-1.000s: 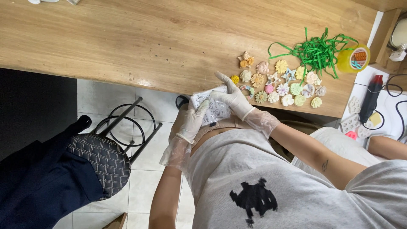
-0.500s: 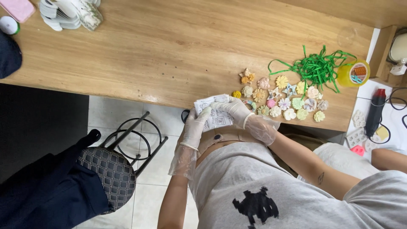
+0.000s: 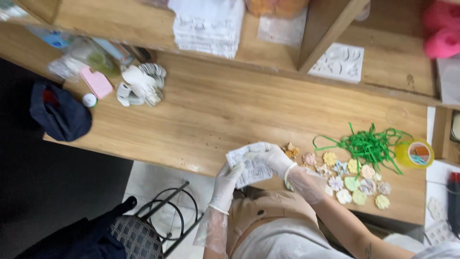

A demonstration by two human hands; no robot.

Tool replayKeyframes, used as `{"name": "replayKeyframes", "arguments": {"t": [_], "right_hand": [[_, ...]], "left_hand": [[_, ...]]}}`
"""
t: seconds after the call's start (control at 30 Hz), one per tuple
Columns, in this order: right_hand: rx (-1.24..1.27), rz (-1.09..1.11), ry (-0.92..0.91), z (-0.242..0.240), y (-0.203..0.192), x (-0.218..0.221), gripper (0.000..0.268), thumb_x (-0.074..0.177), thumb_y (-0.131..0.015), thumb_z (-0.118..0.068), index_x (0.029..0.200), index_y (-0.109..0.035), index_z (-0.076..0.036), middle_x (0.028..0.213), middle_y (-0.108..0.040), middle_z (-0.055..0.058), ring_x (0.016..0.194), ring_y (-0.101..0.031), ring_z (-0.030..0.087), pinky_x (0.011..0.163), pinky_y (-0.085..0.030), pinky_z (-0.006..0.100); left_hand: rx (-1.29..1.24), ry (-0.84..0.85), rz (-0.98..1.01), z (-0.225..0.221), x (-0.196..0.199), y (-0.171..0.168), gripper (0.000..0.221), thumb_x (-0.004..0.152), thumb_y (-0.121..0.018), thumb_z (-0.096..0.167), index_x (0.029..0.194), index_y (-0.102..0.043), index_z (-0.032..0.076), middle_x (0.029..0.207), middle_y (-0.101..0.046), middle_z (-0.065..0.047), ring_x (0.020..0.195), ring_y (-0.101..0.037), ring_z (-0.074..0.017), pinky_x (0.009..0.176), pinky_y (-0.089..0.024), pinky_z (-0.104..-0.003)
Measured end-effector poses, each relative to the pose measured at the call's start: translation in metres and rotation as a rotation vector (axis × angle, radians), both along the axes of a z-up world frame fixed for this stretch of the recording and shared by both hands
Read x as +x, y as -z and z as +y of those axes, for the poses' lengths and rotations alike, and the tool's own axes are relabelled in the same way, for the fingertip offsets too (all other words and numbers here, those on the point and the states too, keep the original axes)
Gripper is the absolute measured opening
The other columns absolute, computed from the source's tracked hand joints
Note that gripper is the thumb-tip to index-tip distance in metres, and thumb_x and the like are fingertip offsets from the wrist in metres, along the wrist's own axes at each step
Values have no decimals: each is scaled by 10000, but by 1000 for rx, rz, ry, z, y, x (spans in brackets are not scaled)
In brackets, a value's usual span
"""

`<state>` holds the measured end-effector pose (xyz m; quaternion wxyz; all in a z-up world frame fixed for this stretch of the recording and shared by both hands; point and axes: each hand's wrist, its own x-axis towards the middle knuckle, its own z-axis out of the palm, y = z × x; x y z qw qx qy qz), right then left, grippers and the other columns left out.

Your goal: The person organizes printed instruction sheets by stacking them together and then gathers several green wicks from a workspace.

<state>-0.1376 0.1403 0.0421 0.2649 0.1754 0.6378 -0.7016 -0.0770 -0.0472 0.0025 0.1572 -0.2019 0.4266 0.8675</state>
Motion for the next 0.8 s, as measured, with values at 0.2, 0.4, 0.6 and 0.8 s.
{"name": "replayKeyframes", "arguments": {"t": [0.2, 0.4, 0.6, 0.8], "right_hand": [[-234, -56, 10, 12, -8, -1, 317, 863, -757, -94, 1166, -715, -10, 1061, -787, 104, 904, -752, 176, 817, -625, 336], [-541, -233, -181, 18, -54, 0, 509, 888, -728, -266, 1303, -636, 14, 1220, -754, 134, 1061, -748, 212, 949, -593, 372], [85, 324, -43, 8, -108, 0, 701, 890, -665, -399, 1517, -498, -133, 1418, -652, 91, 1251, -621, 183, 1013, -511, 375], [928, 1386, -178, 12, -182, 9, 912, 753, -818, -442, 1511, -432, -114, 1514, -474, 113, 1365, -493, 277, 1114, -425, 377]], "left_hand": [[-103, -71, -53, 17, -4, 2, 191, 904, -755, 70, 1085, -737, 12, 976, -760, -46, 807, -679, -94, 710, -598, -268], [-135, -46, -4, 5, -10, -51, 169, 891, -750, 64, 1054, -751, 20, 929, -773, -36, 774, -669, -78, 670, -587, -244], [-169, 98, 1, -33, -52, -103, 158, 882, -761, 85, 1022, -788, 17, 920, -788, -35, 794, -698, -77, 719, -587, -240], [-87, 365, 58, -85, -116, -86, 202, 922, -776, 79, 1112, -800, 17, 948, -755, -40, 789, -643, -99, 707, -533, -240]]}}
